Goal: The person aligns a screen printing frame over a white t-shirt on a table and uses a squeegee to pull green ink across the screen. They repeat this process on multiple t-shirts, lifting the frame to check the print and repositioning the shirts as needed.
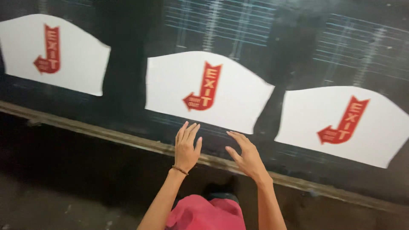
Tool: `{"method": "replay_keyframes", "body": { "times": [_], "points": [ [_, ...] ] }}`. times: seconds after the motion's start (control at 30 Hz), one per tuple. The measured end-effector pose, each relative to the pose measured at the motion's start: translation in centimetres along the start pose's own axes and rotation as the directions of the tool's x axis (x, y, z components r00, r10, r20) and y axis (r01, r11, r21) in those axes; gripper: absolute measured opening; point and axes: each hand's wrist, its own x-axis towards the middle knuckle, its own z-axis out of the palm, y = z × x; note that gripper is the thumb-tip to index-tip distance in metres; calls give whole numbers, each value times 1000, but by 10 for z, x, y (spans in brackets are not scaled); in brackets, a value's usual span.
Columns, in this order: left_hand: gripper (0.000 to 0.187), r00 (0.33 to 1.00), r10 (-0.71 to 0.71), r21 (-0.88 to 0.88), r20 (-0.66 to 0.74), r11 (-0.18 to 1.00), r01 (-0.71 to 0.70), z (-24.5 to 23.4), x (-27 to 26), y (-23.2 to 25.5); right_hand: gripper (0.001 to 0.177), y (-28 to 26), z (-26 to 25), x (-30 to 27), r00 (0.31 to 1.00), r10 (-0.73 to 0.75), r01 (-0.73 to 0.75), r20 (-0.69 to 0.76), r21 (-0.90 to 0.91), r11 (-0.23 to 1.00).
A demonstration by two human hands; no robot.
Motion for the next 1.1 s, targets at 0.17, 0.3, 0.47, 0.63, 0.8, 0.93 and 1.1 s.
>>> {"method": "replay_keyframes", "body": {
  "times": [0.17, 0.3, 0.47, 0.63, 0.8, 0.93, 1.1],
  "points": [
    [41, 999, 9, 42, -32, 999, -8, -60, -13, -73, 45, -55, 68, 21, 997, -73, 73, 24, 1, 997],
    [40, 998, -27, 44, -53, 999, 30, -97, -20, -125, 45, -96, 113, 41, 992, -93, 94, 80, -9, 995],
    [39, 992, -70, 25, -103, 997, 73, -142, -5, -174, 45, -137, 156, 89, 987, -126, 126, 103, 10, 992],
    [38, 983, -120, 7, -139, 992, 122, -184, 3, -237, 45, -182, 198, 137, 976, -107, 122, 188, -72, 990],
    [40, 974, -141, 34, -177, 988, 149, -220, 10, -313, 46, -221, 254, 185, 976, -73, 81, 204, -31, 996],
    [37, 969, -27, -27, -246, 999, 21, -256, 26, -361, 50, -247, 309, 223, 983, -28, 22, 183, 36, 999],
    [38, 979, -71, -38, -193, 997, 65, -296, 42, -430, 50, -294, 382, 278, 973, -72, 67, 221, 29, 997]
  ]
}}
